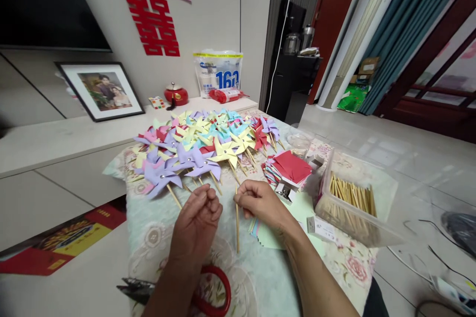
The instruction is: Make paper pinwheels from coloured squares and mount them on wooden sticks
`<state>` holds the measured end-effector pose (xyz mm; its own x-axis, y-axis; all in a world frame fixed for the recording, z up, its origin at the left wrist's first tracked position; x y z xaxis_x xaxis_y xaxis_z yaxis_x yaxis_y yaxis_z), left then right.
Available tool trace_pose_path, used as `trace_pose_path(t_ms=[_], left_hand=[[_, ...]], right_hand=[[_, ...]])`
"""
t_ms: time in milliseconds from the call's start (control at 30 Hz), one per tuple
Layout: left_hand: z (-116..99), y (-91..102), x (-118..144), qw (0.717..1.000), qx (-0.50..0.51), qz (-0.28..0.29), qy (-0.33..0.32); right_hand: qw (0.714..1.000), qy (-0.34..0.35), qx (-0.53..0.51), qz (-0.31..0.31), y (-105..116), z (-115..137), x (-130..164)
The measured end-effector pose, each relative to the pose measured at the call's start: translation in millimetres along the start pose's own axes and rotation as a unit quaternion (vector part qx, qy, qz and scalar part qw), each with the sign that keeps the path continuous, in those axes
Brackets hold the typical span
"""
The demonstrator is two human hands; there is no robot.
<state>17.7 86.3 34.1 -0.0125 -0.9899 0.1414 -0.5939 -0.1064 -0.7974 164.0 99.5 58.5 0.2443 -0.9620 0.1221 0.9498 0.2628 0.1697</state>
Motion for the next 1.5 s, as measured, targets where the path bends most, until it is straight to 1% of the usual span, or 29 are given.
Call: trace_pose_path(t_ms=[67,100,133,200,267,333,433,567,767,800,867,933,1000,1067,1133,1167,1233,1300,1367,1400,1433,1467,1500], left_hand=[[3.3,5.5,-3.9,0.995,-0.085,-0.047,-0.015],[5.6,6.7,-4.1,0.989,-0.131,-0.059,-0.019],[8.7,6.7,-3.6,0.983,-0.174,-0.059,-0.016],[17.1,3.4,-1.4,0.971,-0.239,-0.027,0.009],[25.3,-1.1,1.2,0.961,-0.271,0.019,0.043],[30.0,-3.3,3.0,0.956,-0.284,0.042,0.066],[31.3,-2.4,2.9,0.957,-0.28,0.037,0.07],[30.1,0.5,0.8,0.958,-0.28,0.02,0.056],[30.9,-1.3,0.3,0.954,-0.292,0.031,0.057],[31.3,-1.8,0.7,0.952,-0.298,0.034,0.059],[31.1,-2.4,1.5,0.947,-0.316,0.037,0.054],[30.2,-1.2,1.5,0.94,-0.338,0.027,0.045],[29.4,1.9,0.4,0.935,-0.351,0.005,0.041],[28.3,5.7,-1.6,0.935,-0.352,-0.021,0.033],[26.6,9.7,-4.1,0.936,-0.35,-0.045,0.013],[25.7,11.9,-5.3,0.935,-0.349,-0.057,0.001],[24.1,16.5,-7.3,0.934,-0.348,-0.08,-0.021],[22.8,20.6,-8.8,0.931,-0.349,-0.096,-0.036],[22.1,23.3,-10.2,0.928,-0.358,-0.098,-0.037],[22.1,24.1,-10.9,0.926,-0.364,-0.093,-0.034],[22.3,25.0,-11.6,0.924,-0.37,-0.089,-0.032],[22.8,26.0,-12.4,0.923,-0.375,-0.086,-0.031],[23.5,27.4,-13.2,0.922,-0.377,-0.085,-0.032]], right_hand=[[0.999,0.007,-0.034,-0.001,1.5,1.7,1.2],[0.999,0.014,-0.042,-0.004,2.1,2.2,1.0],[0.998,0.024,-0.05,-0.008,2.9,2.5,0.4],[0.997,0.04,-0.065,-0.023,5.8,1.8,-1.7],[0.995,0.053,-0.077,-0.042,9.6,-0.2,-4.0],[0.993,0.063,-0.08,-0.058,13.2,-2.4,-5.8],[0.992,0.073,-0.083,-0.068,15.8,-4.2,-6.9],[0.991,0.077,-0.096,-0.052,13.9,-4.1,-6.7],[0.991,0.08,-0.099,-0.044,11.5,-5.4,-7.6],[0.99,0.086,-0.098,-0.053,13.2,-4.6,-7.1],[0.985,0.104,-0.099,-0.096,22.2,0.0,-3.8],[0.974,0.123,-0.108,-0.155,37.6,7.9,3.5],[0.966,0.129,-0.108,-0.195,53.2,16.5,13.2],[0.97,0.111,-0.081,-0.201,61.6,21.4,21.8],[0.981,0.071,-0.038,-0.178,57.6,17.1,27.3],[0.986,0.048,-0.015,-0.158,50.5,10.9,28.9],[0.993,0.011,0.032,-0.115,28.9,-6.8,30.4],[0.992,-0.019,0.09,-0.088,5.4,-25.5,31.4],[0.979,-0.024,0.194,-0.064,-12.8,-34.1,33.1],[0.969,-0.018,0.238,-0.057,-17.2,-32.7,34.7],[0.961,-0.003,0.272,-0.056,-17.7,-27.0,37.0],[0.953,0.019,0.296,-0.062,-13.4,-17.1,40.1],[0.945,0.046,0.314,-0.075,-4.3,-4.1,43.9]])
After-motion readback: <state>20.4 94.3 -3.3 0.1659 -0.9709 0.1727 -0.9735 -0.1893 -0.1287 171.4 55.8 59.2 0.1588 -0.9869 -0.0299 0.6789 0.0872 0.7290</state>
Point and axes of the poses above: each hand's wrist, its own x-axis away from the middle knuckle, its own y-axis out of the back of the hand, z = x × y, the point moved 5 cm from there along -x, towards the middle knuckle, and after that the axes turned 1 degree about y, right-handed, at the moved point
